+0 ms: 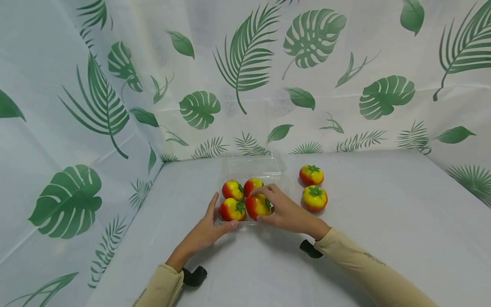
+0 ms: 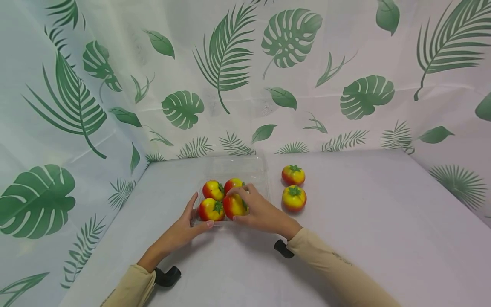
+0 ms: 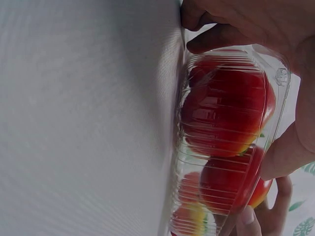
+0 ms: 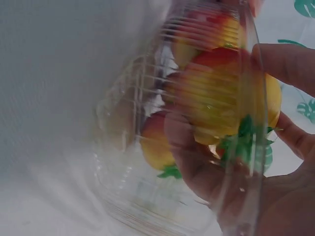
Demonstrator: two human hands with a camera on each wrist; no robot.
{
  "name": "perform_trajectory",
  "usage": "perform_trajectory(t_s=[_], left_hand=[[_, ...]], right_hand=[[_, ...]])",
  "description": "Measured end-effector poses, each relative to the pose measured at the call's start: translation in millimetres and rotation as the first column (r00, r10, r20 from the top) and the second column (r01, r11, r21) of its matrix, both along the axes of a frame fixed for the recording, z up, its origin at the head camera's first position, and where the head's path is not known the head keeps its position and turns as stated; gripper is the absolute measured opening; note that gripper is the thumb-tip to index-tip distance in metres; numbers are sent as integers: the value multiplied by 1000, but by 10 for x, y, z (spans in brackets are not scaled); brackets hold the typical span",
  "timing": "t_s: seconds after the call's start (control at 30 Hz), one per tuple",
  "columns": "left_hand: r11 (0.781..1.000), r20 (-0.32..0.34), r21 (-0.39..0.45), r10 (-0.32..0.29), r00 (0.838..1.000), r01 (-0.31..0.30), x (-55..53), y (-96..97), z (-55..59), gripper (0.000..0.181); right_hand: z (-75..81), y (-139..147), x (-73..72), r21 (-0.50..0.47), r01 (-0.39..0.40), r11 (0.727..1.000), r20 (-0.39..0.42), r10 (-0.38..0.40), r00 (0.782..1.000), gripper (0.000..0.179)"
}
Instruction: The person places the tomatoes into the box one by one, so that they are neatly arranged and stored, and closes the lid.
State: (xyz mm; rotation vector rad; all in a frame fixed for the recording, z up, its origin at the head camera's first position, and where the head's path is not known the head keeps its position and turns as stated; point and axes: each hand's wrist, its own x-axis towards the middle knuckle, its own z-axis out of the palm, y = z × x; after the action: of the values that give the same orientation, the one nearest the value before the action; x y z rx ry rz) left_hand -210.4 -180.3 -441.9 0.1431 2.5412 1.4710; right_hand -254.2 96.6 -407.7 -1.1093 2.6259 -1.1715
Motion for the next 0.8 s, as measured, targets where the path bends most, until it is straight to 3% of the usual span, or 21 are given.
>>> perform_trajectory(t_s=[0.37,0.8], left_hand=[[1000,-1,-3,-1,1000,1,-2,8,-13,117],[1000,10,-15,10,1000,-10,-3,10,-29,119]], right_hand=[[-14,-13,18,30,9,1000,48,-10,999,54],[-62,-17,-5,63,-5,998,22,3,1000,45]])
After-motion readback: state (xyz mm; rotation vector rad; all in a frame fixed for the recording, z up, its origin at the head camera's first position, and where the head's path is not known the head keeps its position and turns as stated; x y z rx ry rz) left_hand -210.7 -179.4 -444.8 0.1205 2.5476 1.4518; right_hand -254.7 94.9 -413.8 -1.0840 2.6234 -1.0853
